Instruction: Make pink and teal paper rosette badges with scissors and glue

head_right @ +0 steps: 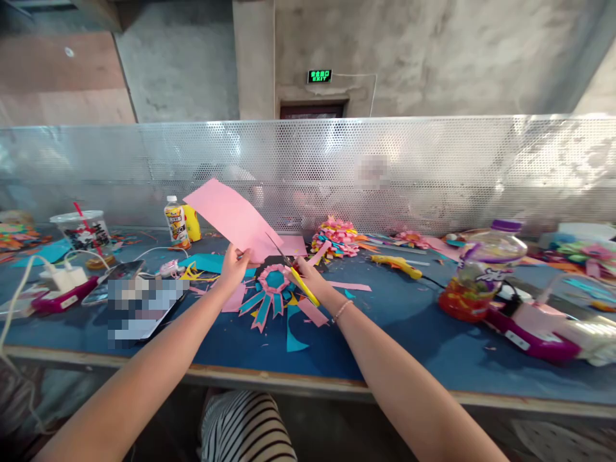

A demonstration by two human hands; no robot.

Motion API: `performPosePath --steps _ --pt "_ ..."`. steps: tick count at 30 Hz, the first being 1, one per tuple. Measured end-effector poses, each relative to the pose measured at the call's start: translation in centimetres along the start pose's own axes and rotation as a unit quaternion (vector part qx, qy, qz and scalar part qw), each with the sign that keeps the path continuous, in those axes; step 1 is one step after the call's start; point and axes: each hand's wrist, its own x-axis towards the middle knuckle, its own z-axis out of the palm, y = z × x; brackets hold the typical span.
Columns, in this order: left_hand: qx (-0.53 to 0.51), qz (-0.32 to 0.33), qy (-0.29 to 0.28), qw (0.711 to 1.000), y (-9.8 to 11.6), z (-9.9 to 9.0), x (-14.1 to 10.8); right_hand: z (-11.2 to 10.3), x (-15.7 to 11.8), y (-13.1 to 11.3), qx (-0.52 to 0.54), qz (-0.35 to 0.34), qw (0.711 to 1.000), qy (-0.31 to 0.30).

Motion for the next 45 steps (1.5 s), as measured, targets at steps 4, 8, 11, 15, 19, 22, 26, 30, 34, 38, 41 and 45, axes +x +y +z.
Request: performPosePath --steps 4,8,11,15,19,22,26,30,34,38,41,45 --pt "0.047 0.043 0.022 0.998 -0.3 -0.3 0.1 -0.2 -0.1 -0.9 -0.006 0.000 1.000 0.002" --pt "0.079 0.060 0.027 0.995 -0.1 -0.4 0.0 -0.8 -0.1 -1.1 -0.030 0.000 0.999 -0.015" --pt "0.095 0.066 0.029 0.993 0.0 -0.3 -0.2 -1.0 -0.1 -1.1 -0.035 0.011 0.999 -0.020" --pt "0.111 0.071 0.032 0.991 0.0 -0.3 -0.2 -1.0 -0.1 -0.9 -0.030 0.022 0.999 -0.020" --pt "0.125 0.075 0.038 0.989 -0.1 -0.3 -0.1 -0.8 -0.1 -0.6 -0.018 0.022 0.999 -0.017" --pt "0.131 0.077 0.042 0.987 -0.1 -0.3 -0.1 -0.7 -0.1 -0.6 -0.012 0.023 1.000 -0.015" --pt "0.133 0.077 0.039 0.987 0.0 -0.3 -0.2 -0.6 -0.2 -0.9 -0.004 0.018 1.000 -0.013" --pt "0.121 0.066 0.036 0.990 0.1 -0.3 -0.2 -0.7 -0.2 -1.3 -0.032 0.019 0.999 -0.011" --pt "0.085 0.043 0.021 0.995 0.3 -0.2 -0.3 -0.8 -0.3 -1.7 -0.093 0.021 0.995 -0.011" --pt "0.051 0.029 0.013 0.998 0.5 0.0 -0.3 -0.9 -0.4 -2.2 -0.112 0.030 0.993 -0.002" --pt "0.067 0.032 0.025 0.997 0.4 -0.1 -0.2 -0.8 -0.4 -2.4 -0.111 0.028 0.993 0.008" --pt "0.067 0.029 0.025 0.997 0.2 -0.3 -0.1 -0.6 -0.3 -2.3 -0.091 0.027 0.995 0.007"
